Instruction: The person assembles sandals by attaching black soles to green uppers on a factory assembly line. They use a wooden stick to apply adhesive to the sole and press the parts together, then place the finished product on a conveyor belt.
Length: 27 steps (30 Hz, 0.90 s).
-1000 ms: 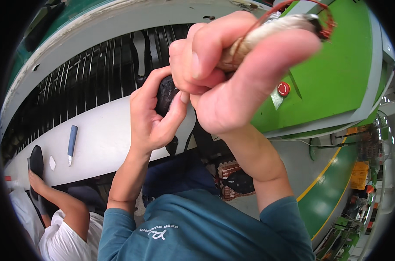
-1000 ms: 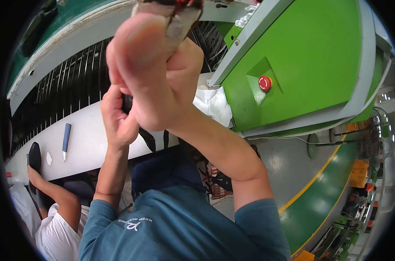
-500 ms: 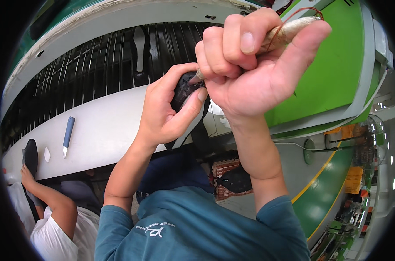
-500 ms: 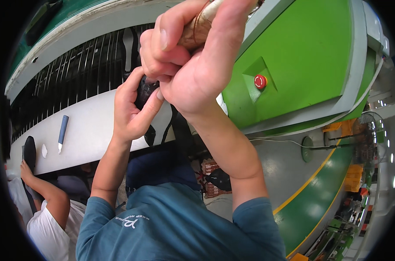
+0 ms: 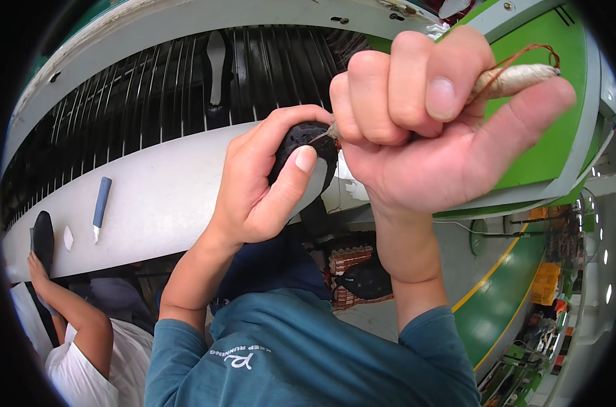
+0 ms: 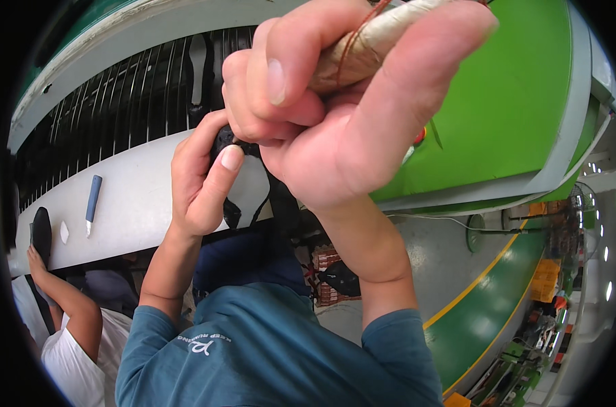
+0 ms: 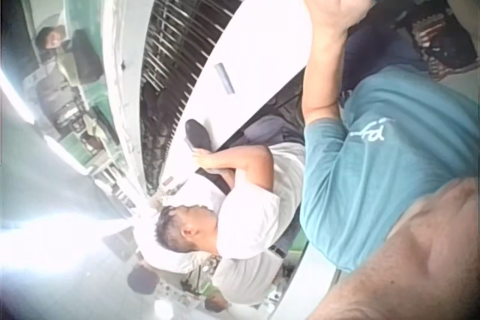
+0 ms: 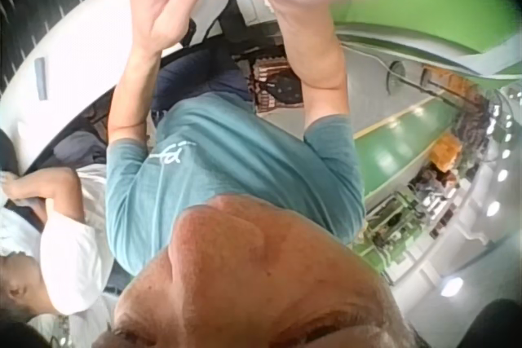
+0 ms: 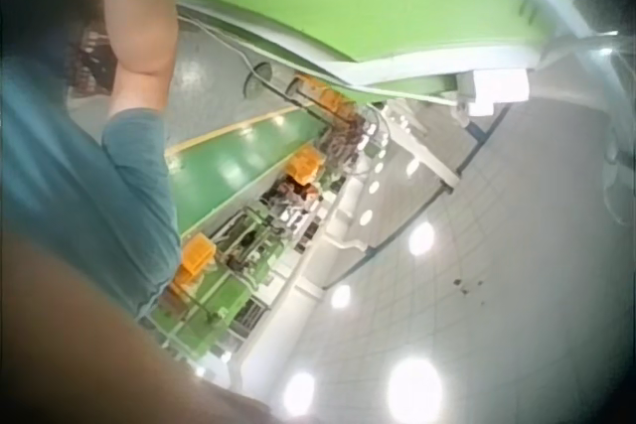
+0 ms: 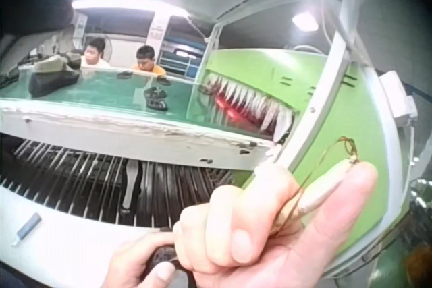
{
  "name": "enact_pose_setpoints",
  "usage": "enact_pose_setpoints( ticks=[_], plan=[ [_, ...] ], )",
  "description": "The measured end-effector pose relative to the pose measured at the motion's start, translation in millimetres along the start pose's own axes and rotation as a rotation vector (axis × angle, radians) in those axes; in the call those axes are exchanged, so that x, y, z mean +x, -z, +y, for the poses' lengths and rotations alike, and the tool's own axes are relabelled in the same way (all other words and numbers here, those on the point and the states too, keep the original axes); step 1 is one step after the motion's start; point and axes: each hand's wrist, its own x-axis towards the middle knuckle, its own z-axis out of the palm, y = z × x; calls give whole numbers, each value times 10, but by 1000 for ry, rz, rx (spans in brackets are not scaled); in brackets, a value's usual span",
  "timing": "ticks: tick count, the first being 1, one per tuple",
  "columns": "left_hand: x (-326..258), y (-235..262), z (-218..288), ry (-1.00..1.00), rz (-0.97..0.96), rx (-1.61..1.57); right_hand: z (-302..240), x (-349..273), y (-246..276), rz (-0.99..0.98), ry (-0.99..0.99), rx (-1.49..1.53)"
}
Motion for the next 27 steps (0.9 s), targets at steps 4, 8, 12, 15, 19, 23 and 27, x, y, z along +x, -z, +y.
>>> enact_pose_setpoints(
  ticks=[4,8,12,15,19,23,27],
  plan=[
    [26,-17,-38,-22,-16,9,-384,297,262,-494,-309,-446],
    [24,-41,-60,-52,-1,42,-237,180,252,-560,-231,-510],
    [67,-36,-95,-223,15,135,38,-2,120,-408,-101,-708],
    [-22,-211,-315,-186,108,114,161,78,91,-380,-16,-943],
    [-78,-105,-248,-217,-52,159,230,210,41,-384,-85,-1054],
    [-85,-64,-250,-250,-84,194,106,238,36,-305,-203,-920],
    [-61,-102,22,57,-30,195,-179,322,186,-65,-493,-364]
  ],
)
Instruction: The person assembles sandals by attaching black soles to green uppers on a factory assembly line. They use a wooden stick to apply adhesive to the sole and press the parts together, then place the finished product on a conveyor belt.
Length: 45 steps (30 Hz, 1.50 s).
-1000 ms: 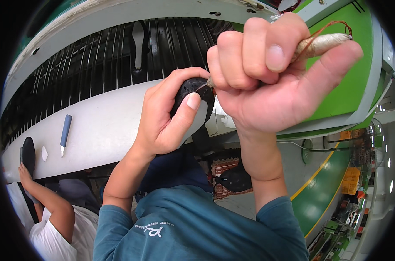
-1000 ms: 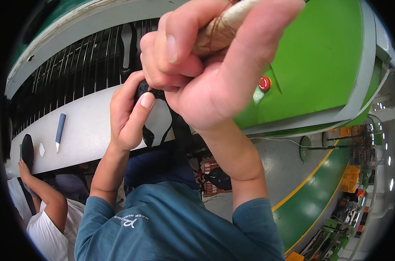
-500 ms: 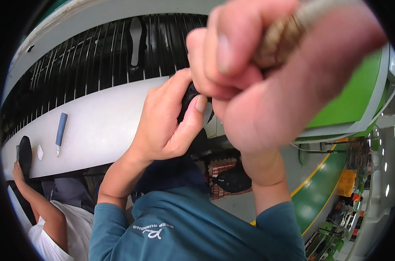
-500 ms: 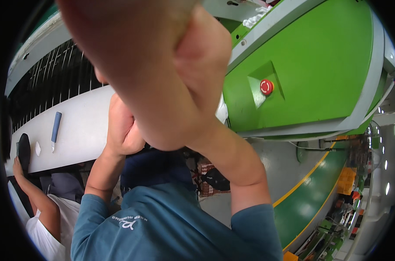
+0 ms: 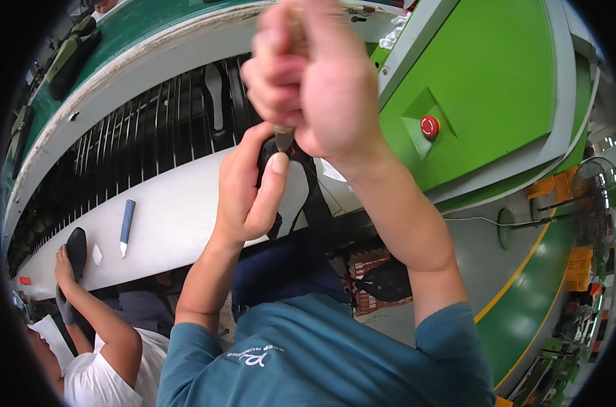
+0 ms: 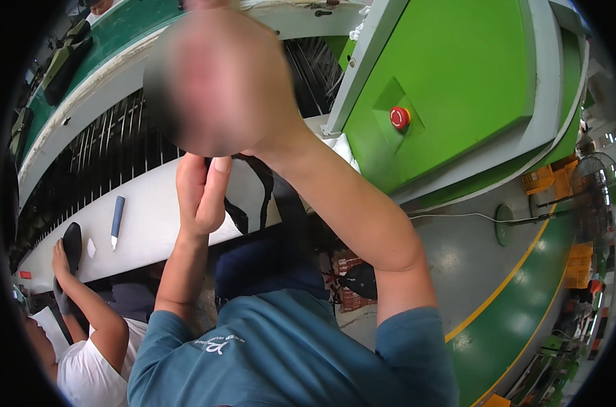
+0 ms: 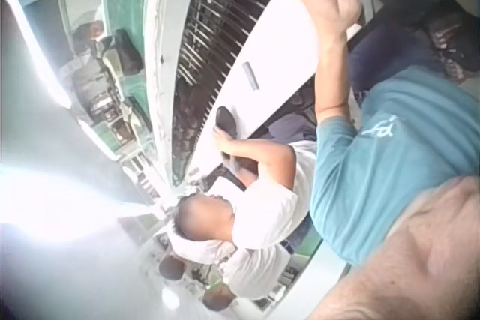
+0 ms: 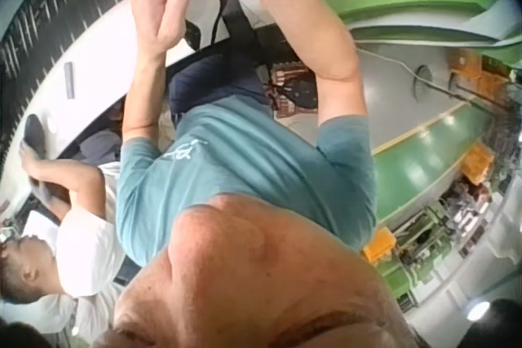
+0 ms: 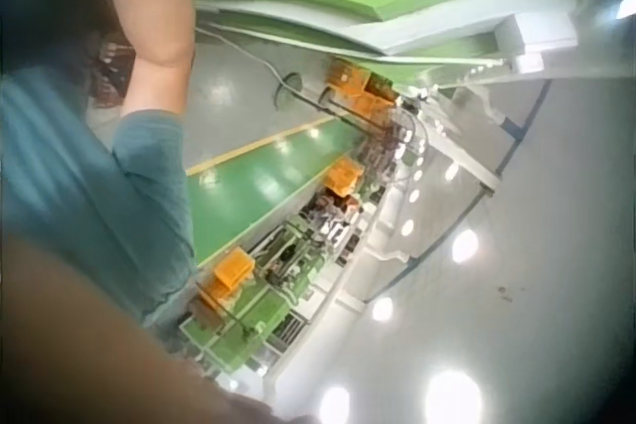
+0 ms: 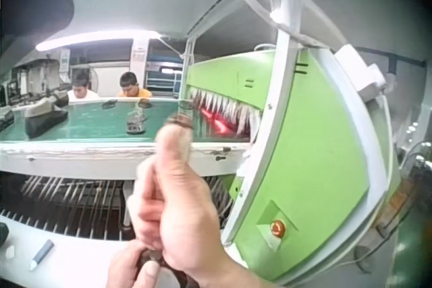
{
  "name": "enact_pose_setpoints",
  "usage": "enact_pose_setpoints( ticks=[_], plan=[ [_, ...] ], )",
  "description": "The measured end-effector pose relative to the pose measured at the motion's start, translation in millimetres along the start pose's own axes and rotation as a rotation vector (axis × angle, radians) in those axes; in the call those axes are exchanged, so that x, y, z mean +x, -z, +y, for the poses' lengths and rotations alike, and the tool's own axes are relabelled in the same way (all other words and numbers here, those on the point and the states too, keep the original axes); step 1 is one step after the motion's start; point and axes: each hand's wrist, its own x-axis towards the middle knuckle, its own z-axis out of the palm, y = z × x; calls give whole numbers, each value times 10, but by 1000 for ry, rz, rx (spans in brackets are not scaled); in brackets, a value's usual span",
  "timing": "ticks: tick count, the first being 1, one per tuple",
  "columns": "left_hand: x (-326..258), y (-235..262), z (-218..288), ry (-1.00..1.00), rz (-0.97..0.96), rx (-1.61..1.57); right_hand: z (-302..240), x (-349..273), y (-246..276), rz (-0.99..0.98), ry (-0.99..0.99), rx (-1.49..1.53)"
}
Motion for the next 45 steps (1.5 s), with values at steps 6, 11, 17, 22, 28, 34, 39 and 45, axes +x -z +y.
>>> enact_pose_setpoints(
  ticks=[6,11,17,22,28,34,39,45],
  plan=[
    [52,-39,71,-52,34,-22,-187,-130,-25,222,121,292],
    [21,-53,-42,-75,28,-12,-109,-99,-73,301,87,264],
    [64,-125,-15,-87,34,6,-45,-110,72,178,81,303],
    [97,-162,-80,-172,30,-7,38,-111,-5,128,95,156],
    [9,-128,-143,-172,35,3,231,-70,-262,-55,398,-759],
    [61,-28,-60,-203,69,-55,232,-219,-157,-125,477,-513],
    [-128,55,-33,-114,123,-235,-8,-221,-23,-141,389,42],
    [-94,109,-18,-112,161,-142,96,-156,-36,-161,414,38]
  ],
)
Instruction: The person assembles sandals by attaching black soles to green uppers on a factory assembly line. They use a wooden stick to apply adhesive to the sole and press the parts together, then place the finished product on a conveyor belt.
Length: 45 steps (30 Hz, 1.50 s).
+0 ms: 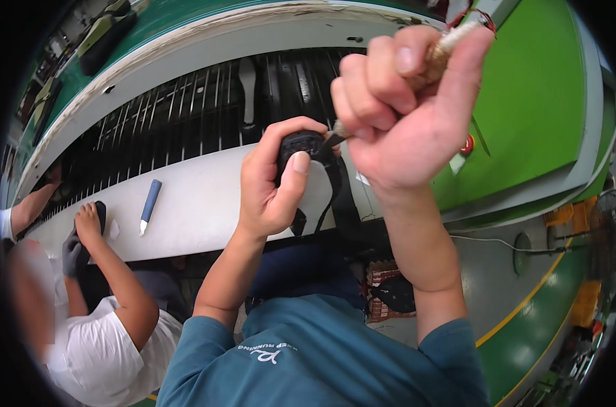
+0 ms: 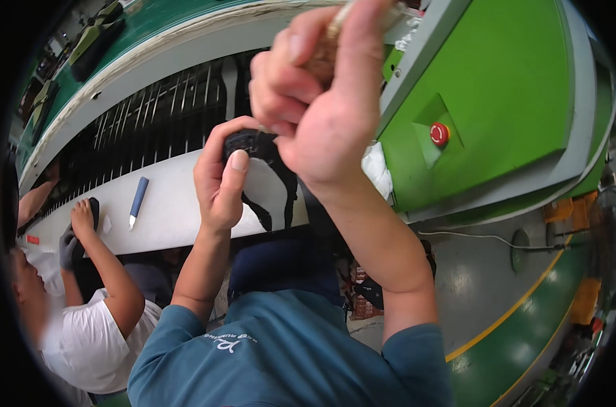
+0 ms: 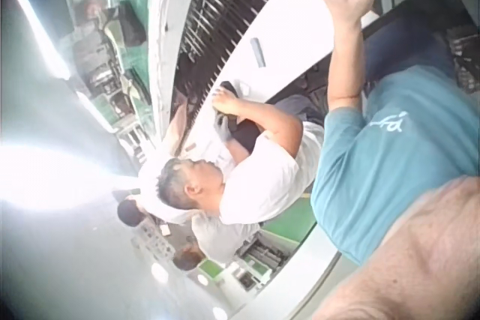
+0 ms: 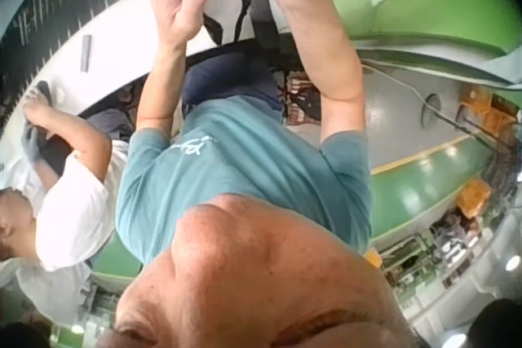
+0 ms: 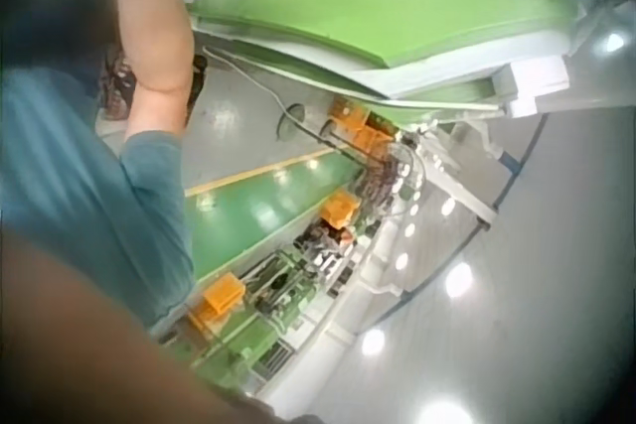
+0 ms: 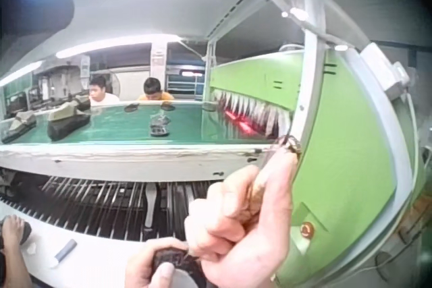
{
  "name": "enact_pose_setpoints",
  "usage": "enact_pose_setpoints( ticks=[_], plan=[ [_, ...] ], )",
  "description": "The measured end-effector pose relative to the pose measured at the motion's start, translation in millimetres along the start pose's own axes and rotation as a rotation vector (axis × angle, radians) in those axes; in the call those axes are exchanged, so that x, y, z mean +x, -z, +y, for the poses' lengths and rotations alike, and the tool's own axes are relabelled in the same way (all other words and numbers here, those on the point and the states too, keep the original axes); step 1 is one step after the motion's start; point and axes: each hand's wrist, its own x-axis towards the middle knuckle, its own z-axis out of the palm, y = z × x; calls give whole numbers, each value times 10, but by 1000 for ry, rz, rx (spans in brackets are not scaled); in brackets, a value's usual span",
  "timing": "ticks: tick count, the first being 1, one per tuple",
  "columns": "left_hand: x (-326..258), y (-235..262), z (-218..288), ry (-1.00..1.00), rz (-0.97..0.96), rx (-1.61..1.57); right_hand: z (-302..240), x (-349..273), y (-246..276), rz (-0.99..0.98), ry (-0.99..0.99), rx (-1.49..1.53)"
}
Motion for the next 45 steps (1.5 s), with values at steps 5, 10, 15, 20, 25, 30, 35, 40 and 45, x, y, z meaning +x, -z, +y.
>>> enact_pose_setpoints(
  ticks=[5,10,15,20,25,30,35,40,45],
  plan=[
    [1,-68,-18,36,4,86,50,-1,65,34,8,-14],
    [62,-103,-92,20,12,85,122,-11,94,80,29,-65],
    [87,-116,-149,33,40,58,255,-62,66,119,112,-181],
    [95,-57,-197,19,9,114,262,-265,-104,135,178,-422],
    [164,-6,-217,-10,38,119,440,-180,-44,90,199,-586],
    [191,-128,-176,6,-13,139,279,-181,61,122,179,-379],
    [159,-69,-108,53,-51,57,22,-48,139,120,77,-93],
    [144,-73,-71,65,-44,23,23,-13,171,63,-13,-34],
    [129,-122,-82,26,-16,32,-4,113,118,-41,-85,-94]
  ],
)
